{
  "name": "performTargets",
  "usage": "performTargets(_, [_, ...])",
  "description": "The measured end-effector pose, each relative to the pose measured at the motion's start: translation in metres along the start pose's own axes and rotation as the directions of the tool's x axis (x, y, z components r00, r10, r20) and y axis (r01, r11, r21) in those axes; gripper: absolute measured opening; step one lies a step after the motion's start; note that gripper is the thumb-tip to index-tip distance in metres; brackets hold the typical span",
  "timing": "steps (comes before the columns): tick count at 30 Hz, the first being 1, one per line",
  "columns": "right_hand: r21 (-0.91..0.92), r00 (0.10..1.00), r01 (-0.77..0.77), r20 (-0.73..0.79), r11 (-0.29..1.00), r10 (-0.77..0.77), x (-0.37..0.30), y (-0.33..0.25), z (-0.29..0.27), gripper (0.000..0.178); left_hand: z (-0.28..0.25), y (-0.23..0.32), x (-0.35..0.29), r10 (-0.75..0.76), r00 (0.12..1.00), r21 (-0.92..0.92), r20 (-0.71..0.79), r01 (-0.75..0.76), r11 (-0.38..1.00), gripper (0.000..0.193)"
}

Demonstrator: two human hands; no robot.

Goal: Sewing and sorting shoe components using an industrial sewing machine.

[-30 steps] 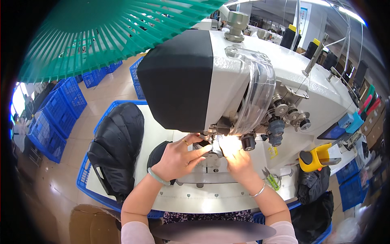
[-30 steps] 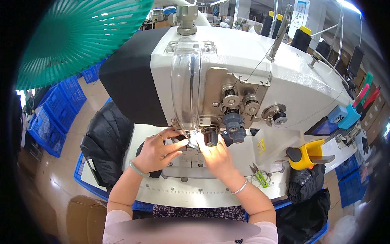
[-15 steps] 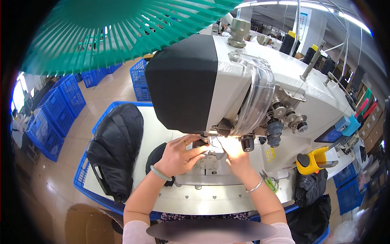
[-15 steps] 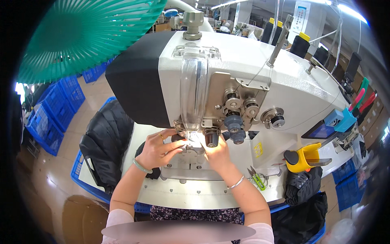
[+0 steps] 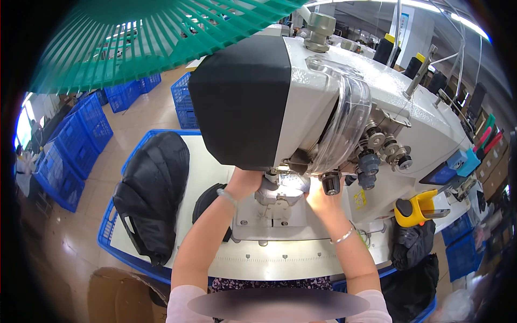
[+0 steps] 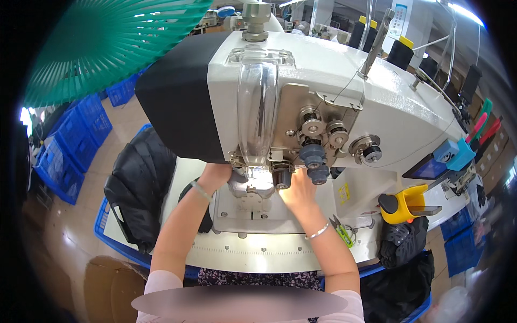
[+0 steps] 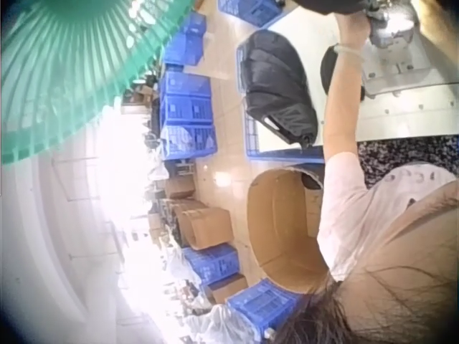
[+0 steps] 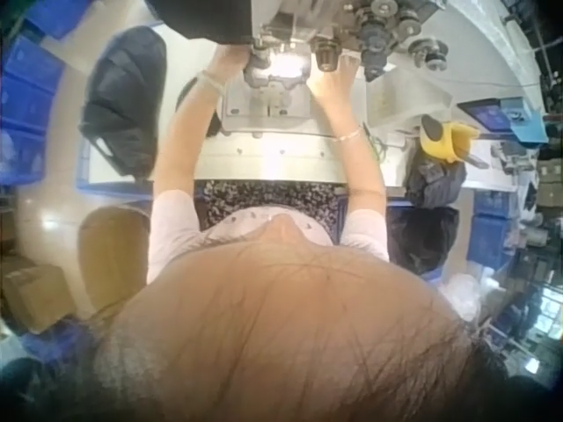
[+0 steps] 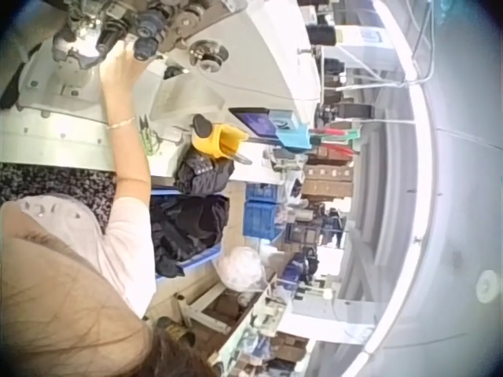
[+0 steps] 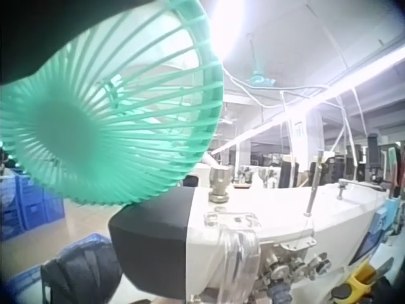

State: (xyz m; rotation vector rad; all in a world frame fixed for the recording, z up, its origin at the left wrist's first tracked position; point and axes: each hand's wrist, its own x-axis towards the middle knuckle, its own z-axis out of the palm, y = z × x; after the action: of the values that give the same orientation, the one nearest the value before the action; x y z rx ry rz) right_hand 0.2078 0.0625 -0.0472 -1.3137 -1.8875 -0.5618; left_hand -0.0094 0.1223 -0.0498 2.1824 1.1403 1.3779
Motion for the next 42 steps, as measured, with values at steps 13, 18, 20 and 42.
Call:
performTargets(13, [0.429,0.958,0.175,0.132,0.886,-0.253,0.017,-0.074,-0.103,0.03,-0.152,0.147,-0.033,0.149,0.869,0.536,-0.471,0.148,0.831,0.01])
performTargets(18, [0.897,0.913,-0.31,0.374,0.314,-0.166,0.04,-0.097,-0.097,0.028,-0.111,0.185,-0.065,0.136,0.986,0.469,-0.093,-0.077,0.88,0.014])
performTargets(20, [0.839,0.785,-0.525,0.542,0.143,-0.3,0.034,-0.082,-0.09,0.025,-0.11,0.167,-0.07,0.118,0.993,0.239,-0.013,-0.112,0.964,0.016])
performTargets(42, [0.781,0.767,-0.619,0.624,-0.083,0.145,-0.036,-0.065,-0.053,0.047,-0.048,0.109,-0.089,-0.324,0.771,-0.729,0.548,0.631,0.266,0.022])
